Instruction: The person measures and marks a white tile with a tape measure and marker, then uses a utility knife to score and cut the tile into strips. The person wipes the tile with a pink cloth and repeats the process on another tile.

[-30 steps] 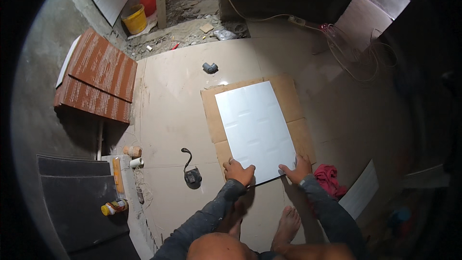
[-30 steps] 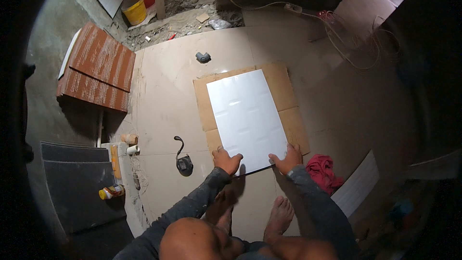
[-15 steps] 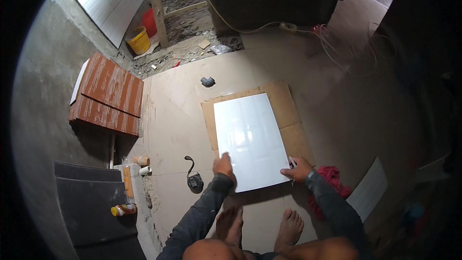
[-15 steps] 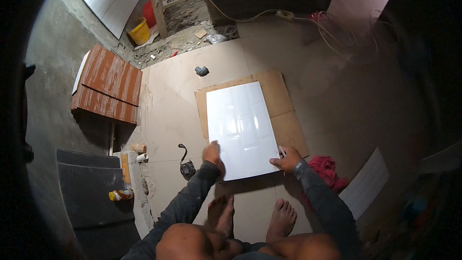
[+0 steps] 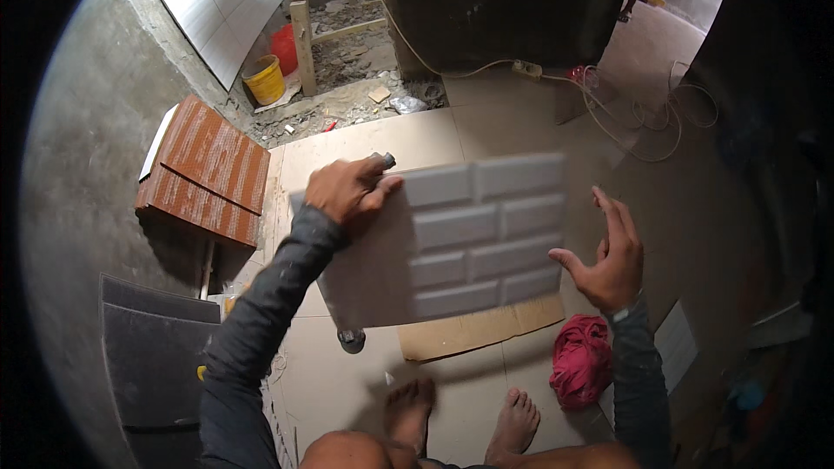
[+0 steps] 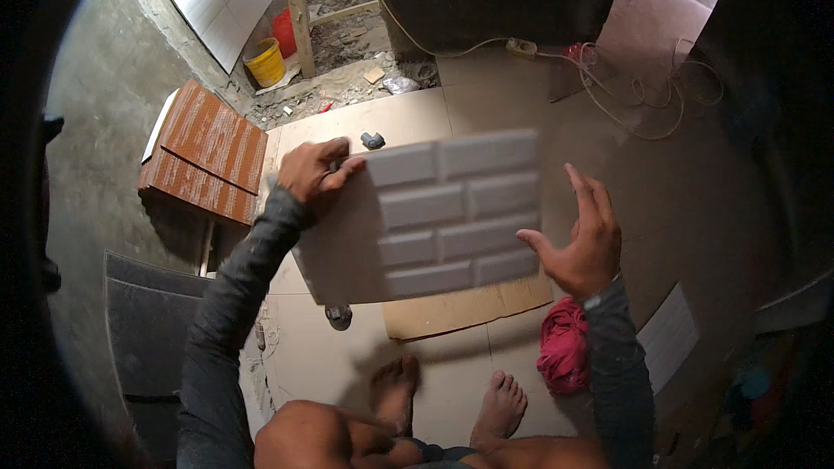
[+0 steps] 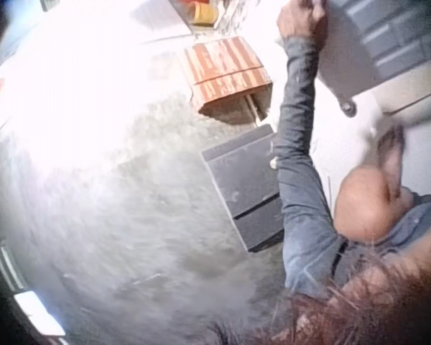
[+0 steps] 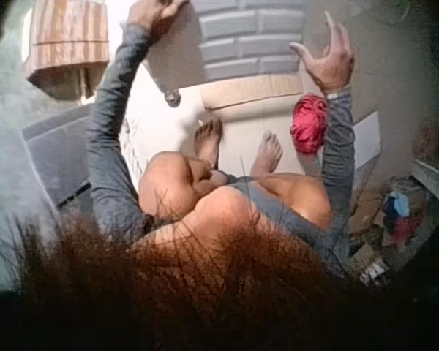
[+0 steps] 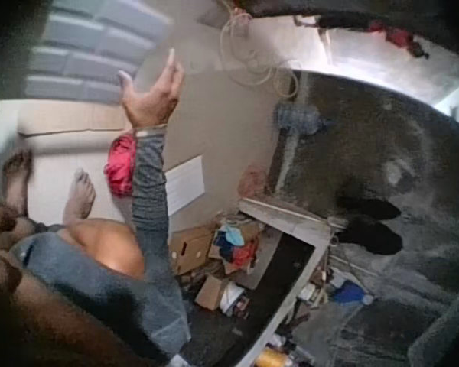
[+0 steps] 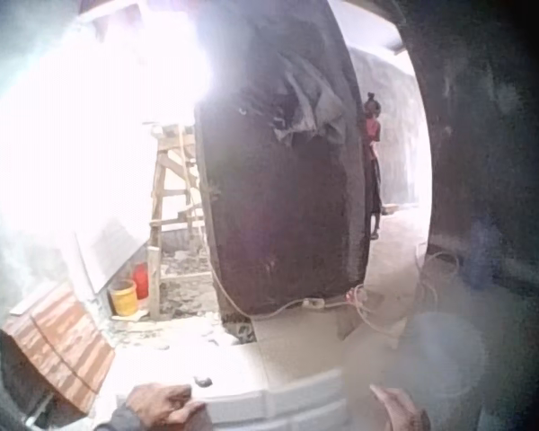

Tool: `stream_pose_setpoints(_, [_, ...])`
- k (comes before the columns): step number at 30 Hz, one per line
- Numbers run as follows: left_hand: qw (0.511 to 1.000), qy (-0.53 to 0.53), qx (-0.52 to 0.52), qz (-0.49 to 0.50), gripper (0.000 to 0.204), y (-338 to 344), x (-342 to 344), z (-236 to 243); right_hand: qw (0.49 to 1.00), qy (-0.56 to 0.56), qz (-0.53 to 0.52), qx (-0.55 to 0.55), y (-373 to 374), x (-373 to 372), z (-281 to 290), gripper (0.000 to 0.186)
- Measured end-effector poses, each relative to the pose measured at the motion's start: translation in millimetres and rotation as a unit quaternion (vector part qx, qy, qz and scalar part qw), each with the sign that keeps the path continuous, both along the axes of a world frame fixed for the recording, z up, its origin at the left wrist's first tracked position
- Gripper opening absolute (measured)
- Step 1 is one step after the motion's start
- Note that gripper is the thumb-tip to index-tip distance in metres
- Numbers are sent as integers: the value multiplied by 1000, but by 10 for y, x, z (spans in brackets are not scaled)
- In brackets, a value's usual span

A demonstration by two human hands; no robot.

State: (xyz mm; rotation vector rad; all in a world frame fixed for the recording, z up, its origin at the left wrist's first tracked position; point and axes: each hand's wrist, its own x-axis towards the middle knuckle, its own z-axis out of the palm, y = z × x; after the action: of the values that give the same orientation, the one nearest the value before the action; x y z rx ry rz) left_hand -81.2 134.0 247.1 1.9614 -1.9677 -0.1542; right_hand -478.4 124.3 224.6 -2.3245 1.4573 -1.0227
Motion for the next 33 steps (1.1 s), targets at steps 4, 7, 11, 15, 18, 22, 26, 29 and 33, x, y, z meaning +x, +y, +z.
stream_pose_setpoints(4, [974, -108, 43, -196, 38, -479, -213, 72, 944, 30, -27, 328, -64, -343, -440, 58])
stream_pose_setpoints(7, [948, -140, 102, -265, 42, -689, -341, -290, 821, -255, -5, 511, 432, -481, -1053, 26])
stream_pose_setpoints(11, [911, -111, 109, -382, 49, -895, -635, -1039, 680, -407, -106, 601, 1246, -380, -1736, 12])
stream_pose_setpoints(15, [886, -95, 171, -421, 53, -1129, -1007, -1769, 578, -436, -146, 674, 1565, -223, -2173, 15])
stream_pose_setpoints(18, [887, -90, 197, -408, 49, -1380, -1185, -2171, 571, -457, -145, 667, 1495, -211, -2393, 16])
stream_pose_setpoints(22, [892, -41, 222, -391, 49, -1696, -1341, -2430, 562, -471, -148, 663, 1346, -236, -2490, 15])
stream_pose_setpoints(26, [885, -48, 264, -380, 46, -1948, -1534, -2516, 555, -489, -172, 650, 1227, -124, -2441, 13])
stream_pose_setpoints(29, [885, -63, 269, -374, 45, -2072, -1657, -2573, 554, -483, -190, 651, 1183, -17, -2401, 13])
stream_pose_setpoints(33, [882, -63, 252, -393, 44, -2101, -1729, -2638, 566, -463, -254, 632, 1179, 41, -2394, 20])
